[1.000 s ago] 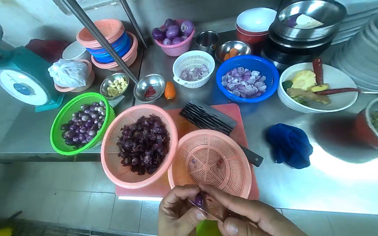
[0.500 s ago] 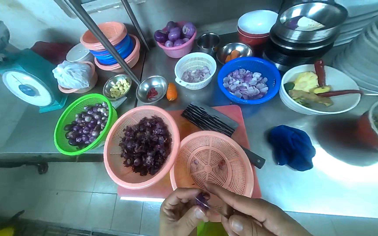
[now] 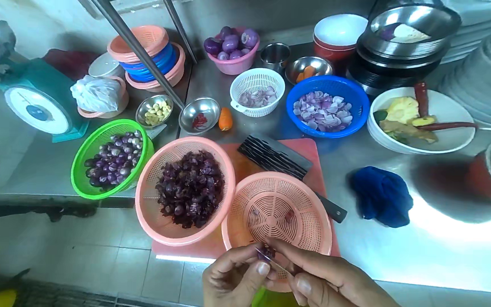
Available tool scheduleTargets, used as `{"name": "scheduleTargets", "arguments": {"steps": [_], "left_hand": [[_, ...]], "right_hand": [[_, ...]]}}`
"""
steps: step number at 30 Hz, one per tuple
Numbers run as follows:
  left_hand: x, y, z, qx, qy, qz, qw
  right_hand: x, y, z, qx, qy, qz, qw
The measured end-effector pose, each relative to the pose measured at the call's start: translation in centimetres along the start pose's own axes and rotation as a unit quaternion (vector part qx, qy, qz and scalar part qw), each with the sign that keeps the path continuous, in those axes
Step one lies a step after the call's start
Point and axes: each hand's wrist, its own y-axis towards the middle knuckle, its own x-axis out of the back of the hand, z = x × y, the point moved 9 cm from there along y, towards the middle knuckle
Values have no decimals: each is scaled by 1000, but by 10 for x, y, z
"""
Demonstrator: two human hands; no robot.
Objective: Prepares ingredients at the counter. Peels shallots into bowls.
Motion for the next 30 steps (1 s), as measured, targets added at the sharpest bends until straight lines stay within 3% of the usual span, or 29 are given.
{"name": "scheduleTargets", "arguments": {"steps": [7,12,16,18,21,25,28,30], "left_hand": [[-5,-5,-19,-82,173,-35,981],[-4,-10,-23,-108,206,-49,971],[1,-12,-25,-119,217,-33,968],[7,-9,-22,-92,172,-34,980],[18,0,-7,26,0,-28,999],[19,8,9,147,-207,49,966],[19,14,3,167,-252,93,949],[25,17,-8,150,-249,128,948]], "right_hand": [[0,1,-5,-4,-24,-49,998],[-1,-1,-6,16,-49,-99,994],[-4,1,-8,-4,3,-97,995],[-8,5,-13,-38,74,-85,993],[-18,10,-18,-80,151,-69,983],[-30,16,-16,-99,223,-69,967],[-29,20,-16,-109,241,-109,958],[-16,21,-14,-108,177,-168,964]]}}
